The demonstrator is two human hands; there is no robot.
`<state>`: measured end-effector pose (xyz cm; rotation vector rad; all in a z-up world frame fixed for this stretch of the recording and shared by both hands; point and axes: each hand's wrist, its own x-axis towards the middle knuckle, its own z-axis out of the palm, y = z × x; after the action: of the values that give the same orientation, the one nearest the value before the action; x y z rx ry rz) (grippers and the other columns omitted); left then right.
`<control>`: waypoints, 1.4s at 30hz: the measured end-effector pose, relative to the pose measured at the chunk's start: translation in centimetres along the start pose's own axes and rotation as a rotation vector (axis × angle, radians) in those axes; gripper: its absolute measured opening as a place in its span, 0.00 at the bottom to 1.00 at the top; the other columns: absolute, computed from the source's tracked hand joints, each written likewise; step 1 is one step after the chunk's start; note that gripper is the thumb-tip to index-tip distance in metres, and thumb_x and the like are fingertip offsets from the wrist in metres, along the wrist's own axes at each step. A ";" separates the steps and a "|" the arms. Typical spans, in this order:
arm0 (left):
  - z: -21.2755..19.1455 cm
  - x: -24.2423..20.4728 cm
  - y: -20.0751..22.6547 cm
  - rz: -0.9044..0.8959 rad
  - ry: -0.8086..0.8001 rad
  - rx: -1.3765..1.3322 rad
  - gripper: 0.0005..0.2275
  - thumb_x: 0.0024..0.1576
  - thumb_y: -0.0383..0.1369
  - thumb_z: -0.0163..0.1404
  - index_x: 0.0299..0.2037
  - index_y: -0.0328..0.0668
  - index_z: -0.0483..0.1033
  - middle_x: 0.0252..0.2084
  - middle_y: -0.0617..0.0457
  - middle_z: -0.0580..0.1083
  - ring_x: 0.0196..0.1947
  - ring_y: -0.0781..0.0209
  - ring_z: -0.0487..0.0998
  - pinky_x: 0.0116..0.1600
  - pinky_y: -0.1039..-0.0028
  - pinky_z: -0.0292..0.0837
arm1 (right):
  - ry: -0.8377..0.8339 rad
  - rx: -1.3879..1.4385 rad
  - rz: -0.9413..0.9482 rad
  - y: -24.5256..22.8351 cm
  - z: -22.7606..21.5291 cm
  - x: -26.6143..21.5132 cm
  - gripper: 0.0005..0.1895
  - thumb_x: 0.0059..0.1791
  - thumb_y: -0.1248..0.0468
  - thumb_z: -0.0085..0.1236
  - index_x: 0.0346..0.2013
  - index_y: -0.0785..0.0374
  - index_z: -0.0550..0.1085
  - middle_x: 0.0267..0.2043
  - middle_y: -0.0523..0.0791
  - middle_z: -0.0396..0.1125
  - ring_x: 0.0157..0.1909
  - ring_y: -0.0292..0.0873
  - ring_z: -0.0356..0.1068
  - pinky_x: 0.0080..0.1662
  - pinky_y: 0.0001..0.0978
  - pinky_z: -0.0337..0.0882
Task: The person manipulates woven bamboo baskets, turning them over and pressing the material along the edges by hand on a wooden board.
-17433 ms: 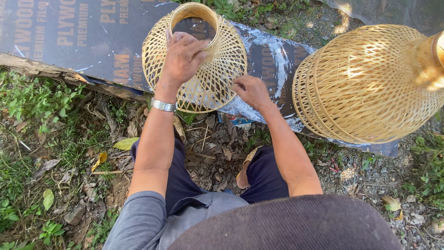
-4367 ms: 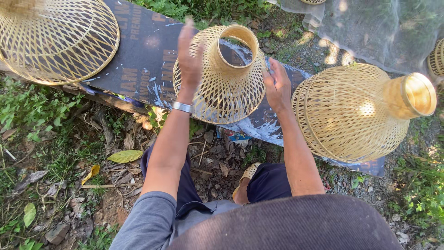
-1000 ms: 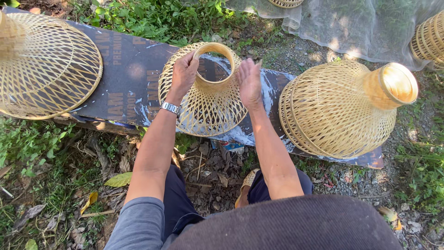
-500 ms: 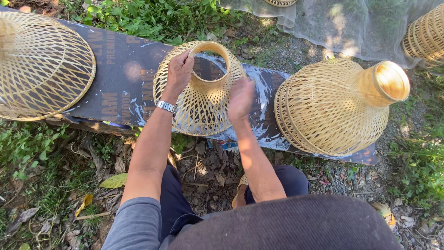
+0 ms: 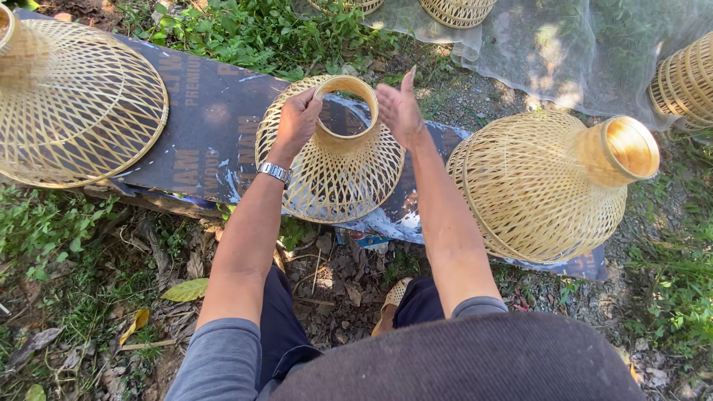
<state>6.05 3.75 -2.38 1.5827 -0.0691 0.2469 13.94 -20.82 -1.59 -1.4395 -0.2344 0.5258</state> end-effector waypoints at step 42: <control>-3.7 7.4 -2.9 -0.052 0.042 0.200 0.36 0.64 0.61 0.19 0.78 0.51 0.32 0.67 0.28 0.61 0.65 0.38 0.72 0.68 0.53 0.66 | 0.224 -0.314 0.025 0.5 0.6 -18.0 0.25 0.52 0.50 0.59 0.53 0.68 0.76 0.40 0.39 0.71 0.42 0.31 0.66 0.47 0.24 0.68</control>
<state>13.38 8.28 -3.74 1.7751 0.0310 0.2524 -2.00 -28.86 0.81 -1.7945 -0.1227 0.3536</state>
